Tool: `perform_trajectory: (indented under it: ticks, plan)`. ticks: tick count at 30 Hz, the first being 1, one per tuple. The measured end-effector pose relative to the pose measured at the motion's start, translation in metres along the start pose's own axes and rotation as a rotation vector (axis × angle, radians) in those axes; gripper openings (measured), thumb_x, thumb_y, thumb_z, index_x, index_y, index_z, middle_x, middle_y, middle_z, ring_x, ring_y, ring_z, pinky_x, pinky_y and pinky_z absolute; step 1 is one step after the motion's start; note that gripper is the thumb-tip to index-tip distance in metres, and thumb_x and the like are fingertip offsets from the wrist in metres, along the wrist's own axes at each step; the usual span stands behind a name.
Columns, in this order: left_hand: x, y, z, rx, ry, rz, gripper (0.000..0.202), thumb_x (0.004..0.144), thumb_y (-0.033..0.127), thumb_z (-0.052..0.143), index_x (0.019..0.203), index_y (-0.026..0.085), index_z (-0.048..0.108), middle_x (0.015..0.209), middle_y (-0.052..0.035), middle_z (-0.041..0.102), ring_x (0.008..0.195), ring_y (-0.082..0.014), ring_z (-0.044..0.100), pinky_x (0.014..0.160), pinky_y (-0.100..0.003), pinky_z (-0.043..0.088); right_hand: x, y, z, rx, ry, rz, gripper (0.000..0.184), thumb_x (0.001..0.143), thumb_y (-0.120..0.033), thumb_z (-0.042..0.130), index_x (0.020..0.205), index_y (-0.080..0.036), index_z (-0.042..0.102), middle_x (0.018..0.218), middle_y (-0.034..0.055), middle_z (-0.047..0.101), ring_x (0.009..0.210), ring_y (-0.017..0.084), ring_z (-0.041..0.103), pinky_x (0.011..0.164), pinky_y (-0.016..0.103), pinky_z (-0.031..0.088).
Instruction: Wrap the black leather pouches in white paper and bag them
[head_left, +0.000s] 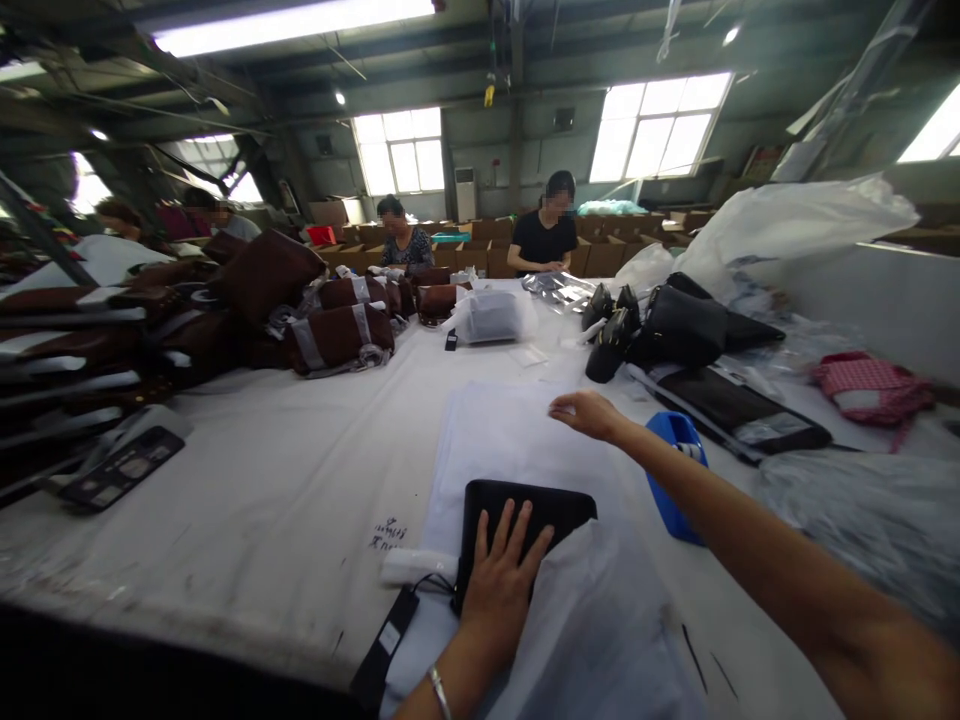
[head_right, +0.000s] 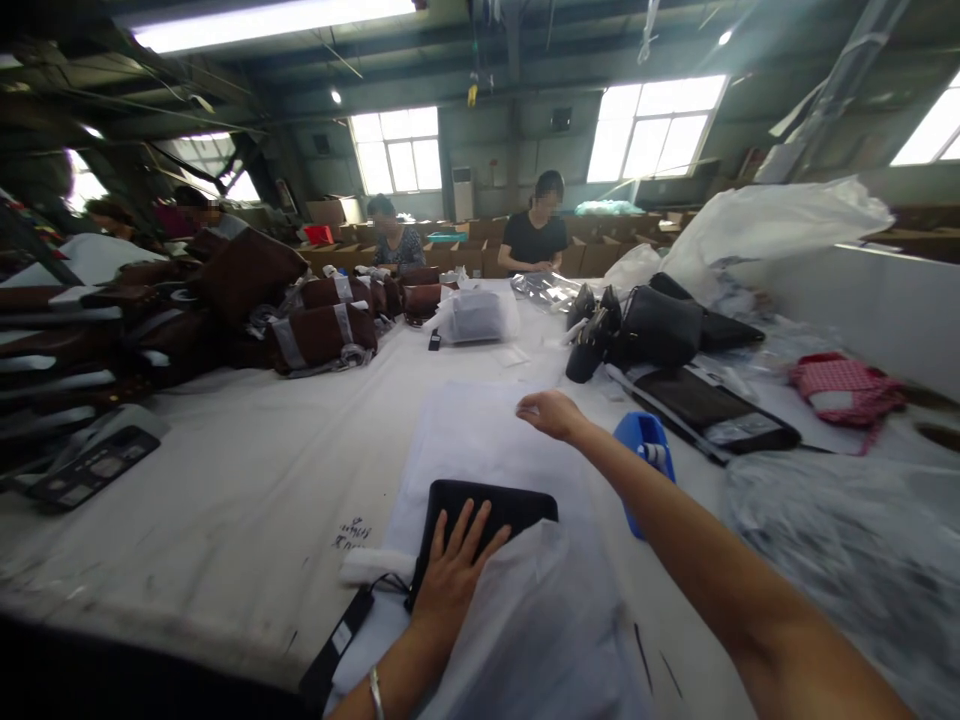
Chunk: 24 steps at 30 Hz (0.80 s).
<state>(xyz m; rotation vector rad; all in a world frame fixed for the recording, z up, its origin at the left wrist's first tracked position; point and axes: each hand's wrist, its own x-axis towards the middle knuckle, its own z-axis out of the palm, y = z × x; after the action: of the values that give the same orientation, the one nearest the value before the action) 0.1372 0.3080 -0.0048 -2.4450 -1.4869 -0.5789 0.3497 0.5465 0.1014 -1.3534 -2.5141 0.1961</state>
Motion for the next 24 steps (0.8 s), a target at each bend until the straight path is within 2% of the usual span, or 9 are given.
perform_trajectory:
  ticks: [2,5,9,12,16,20,22,24]
  plan:
    - [-0.001,0.000,0.000,-0.039,-0.022,-0.009,0.064,0.095,0.028,0.047,0.151,0.037,0.018,0.161,-0.0042,0.016,0.147,-0.0310,0.020,0.113,-0.062,0.027,-0.014,-0.012,-0.011,0.005,0.013,-0.015,0.021,0.092,-0.035,0.056,0.100,-0.026,0.074,0.096,0.0023,0.074,0.088,0.023,0.067,0.078,0.030,0.048]
    - [-0.001,0.001,-0.004,-0.094,-0.052,-0.022,0.065,0.094,0.033,0.048,0.151,0.038,0.017,0.162,-0.0027,0.011,0.147,-0.0312,0.016,0.115,-0.062,0.024,-0.041,-0.032,-0.028,0.024,0.098,-0.085,0.020,0.092,-0.035,0.056,0.098,-0.026,0.073,0.091,0.0012,0.074,0.084,0.022,0.067,0.078,0.031,0.050]
    - [-0.001,0.002,-0.010,-0.092,-0.065,-0.020,0.063,0.095,0.031,0.046,0.151,0.037,0.018,0.162,-0.0033,0.013,0.148,-0.0305,0.013,0.116,-0.062,0.022,-0.085,-0.057,-0.038,0.104,0.210,-0.176,0.016,0.093,-0.030,0.057,0.096,-0.027,0.072,0.091,-0.0013,0.074,0.090,0.022,0.067,0.099,0.040,0.047]
    - [-0.001,0.002,-0.012,-0.071,-0.061,-0.013,0.062,0.094,0.031,0.046,0.151,0.036,0.020,0.161,-0.0045,0.014,0.148,-0.0304,0.012,0.116,-0.062,0.022,-0.116,-0.071,-0.034,0.164,0.238,-0.207,0.015,0.093,-0.028,0.057,0.101,-0.028,0.070,0.098,-0.0020,0.074,0.098,0.022,0.067,0.105,0.042,0.044]
    - [-0.002,0.002,-0.007,-0.046,-0.035,0.009,0.062,0.094,0.030,0.047,0.151,0.033,0.022,0.161,-0.0073,0.017,0.148,-0.0323,0.014,0.115,-0.064,0.021,-0.147,-0.087,-0.024,0.248,0.135,-0.323,0.017,0.095,-0.022,0.055,0.103,-0.027,0.068,0.109,-0.0015,0.071,0.099,0.019,0.067,0.108,0.042,0.041]
    - [-0.003,0.002,0.001,-0.066,-0.007,0.066,0.054,0.094,0.026,0.046,0.146,0.034,0.035,0.155,-0.0077,0.033,0.144,-0.0317,0.027,0.115,-0.065,0.018,-0.165,-0.097,-0.020,0.328,0.025,-0.323,0.014,0.093,-0.022,0.057,0.097,-0.025,0.070,0.112,0.0010,0.070,0.102,0.019,0.066,0.093,0.032,0.051]
    - [-0.003,0.003,0.003,-0.113,-0.009,0.099,0.050,0.095,0.020,0.043,0.143,0.034,0.042,0.151,-0.0050,0.041,0.141,-0.0271,0.034,0.118,-0.060,0.016,-0.171,-0.100,-0.022,0.388,-0.022,-0.299,0.013,0.092,-0.024,0.058,0.094,-0.024,0.070,0.110,0.0019,0.071,0.100,0.019,0.066,0.088,0.029,0.053]
    - [-0.002,0.004,0.001,-0.176,-0.030,0.115,0.049,0.095,0.015,0.041,0.140,0.033,0.045,0.147,-0.0032,0.047,0.140,-0.0225,0.037,0.120,-0.054,0.015,-0.174,-0.101,-0.024,0.453,-0.045,-0.266,0.013,0.091,-0.025,0.058,0.092,-0.023,0.071,0.109,0.0029,0.071,0.100,0.020,0.066,0.088,0.029,0.052]
